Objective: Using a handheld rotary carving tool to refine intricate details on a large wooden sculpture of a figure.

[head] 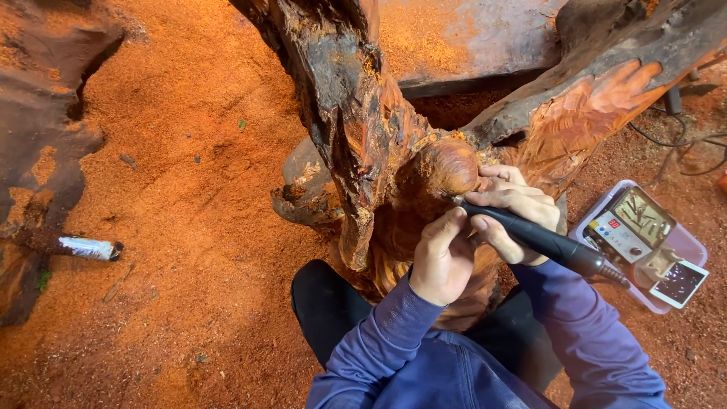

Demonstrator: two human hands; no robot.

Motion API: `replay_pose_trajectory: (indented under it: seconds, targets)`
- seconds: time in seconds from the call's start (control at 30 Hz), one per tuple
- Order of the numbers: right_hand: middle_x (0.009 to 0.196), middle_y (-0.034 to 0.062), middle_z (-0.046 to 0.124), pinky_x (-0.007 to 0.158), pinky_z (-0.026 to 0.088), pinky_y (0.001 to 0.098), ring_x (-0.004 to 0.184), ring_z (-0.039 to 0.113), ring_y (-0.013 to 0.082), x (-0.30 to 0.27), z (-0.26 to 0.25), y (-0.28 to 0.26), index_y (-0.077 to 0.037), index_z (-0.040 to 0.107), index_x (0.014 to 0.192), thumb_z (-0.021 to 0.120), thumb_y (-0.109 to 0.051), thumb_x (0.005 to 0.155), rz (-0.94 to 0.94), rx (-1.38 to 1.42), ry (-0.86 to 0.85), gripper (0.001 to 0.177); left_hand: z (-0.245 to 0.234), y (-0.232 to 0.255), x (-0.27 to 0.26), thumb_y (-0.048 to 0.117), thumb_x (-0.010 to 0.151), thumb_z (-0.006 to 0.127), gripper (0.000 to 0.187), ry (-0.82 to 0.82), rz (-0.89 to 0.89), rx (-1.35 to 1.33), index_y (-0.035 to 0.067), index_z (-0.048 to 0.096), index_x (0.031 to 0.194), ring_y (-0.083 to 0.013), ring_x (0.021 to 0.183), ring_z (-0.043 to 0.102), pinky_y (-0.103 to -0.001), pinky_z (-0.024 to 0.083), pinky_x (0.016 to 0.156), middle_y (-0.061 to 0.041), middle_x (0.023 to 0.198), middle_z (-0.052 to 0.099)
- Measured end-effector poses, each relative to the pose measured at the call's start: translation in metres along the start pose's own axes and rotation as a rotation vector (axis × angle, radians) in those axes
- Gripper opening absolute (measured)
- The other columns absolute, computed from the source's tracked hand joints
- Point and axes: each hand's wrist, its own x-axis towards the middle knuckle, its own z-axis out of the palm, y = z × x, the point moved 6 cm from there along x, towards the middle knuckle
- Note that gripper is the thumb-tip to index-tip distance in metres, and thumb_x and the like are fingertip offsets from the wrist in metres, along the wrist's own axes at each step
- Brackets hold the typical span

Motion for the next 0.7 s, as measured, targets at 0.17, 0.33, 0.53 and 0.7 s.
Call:
replay_pose_trajectory:
  seconds: [0.17,0.33,0.53,0.7]
  targets:
    - [0.063,0.0107,0.067,0.103,0.052,0.0608,0.055,0.066,0.0187,-0.01,-0.013,0.006,0.012,0.071,0.093,0.068,-0.012,0.089,0.001,0.081,0.022,0.024,0.01,-0.009,-0.004,0.014,0.104,0.061,0.018,-0.018,0.027,0.106,0.01,0.077,0.096,-0.0163,0.1,0.063,-0.041,0.049,0.098,-0.004,0.095,0.072]
    - [0.061,0.0113,0.064,0.103,0.051,0.064,0.056,0.065,0.0206,-0.015,-0.017,0.009,0.016,0.068,0.094,0.064,-0.013,0.091,-0.037,0.128,0.036,0.029,0.005,-0.021,-0.005,0.015,0.103,0.062,0.016,-0.013,0.063,0.181,0.01,0.078,0.1,-0.0137,0.1,0.061,-0.038,0.048,0.099,-0.002,0.099,0.073]
    - [0.062,0.0125,0.063,0.102,0.05,0.0643,0.058,0.067,0.0243,-0.004,-0.007,0.002,0.016,0.07,0.094,0.068,-0.009,0.087,-0.088,0.089,0.014,0.026,-0.009,-0.017,0.003,0.012,0.104,0.058,0.019,0.001,0.073,0.054,0.007,0.076,0.099,-0.0147,0.098,0.062,-0.036,0.049,0.097,-0.003,0.097,0.071]
    - [0.062,0.0109,0.064,0.104,0.049,0.0586,0.056,0.064,0.0212,0.0,0.001,-0.003,0.012,0.073,0.093,0.073,-0.014,0.087,-0.096,-0.006,0.007,0.027,0.004,-0.006,-0.002,0.012,0.104,0.056,0.022,-0.004,0.032,-0.079,0.007,0.075,0.093,-0.0138,0.094,0.062,-0.03,0.05,0.094,-0.005,0.092,0.07]
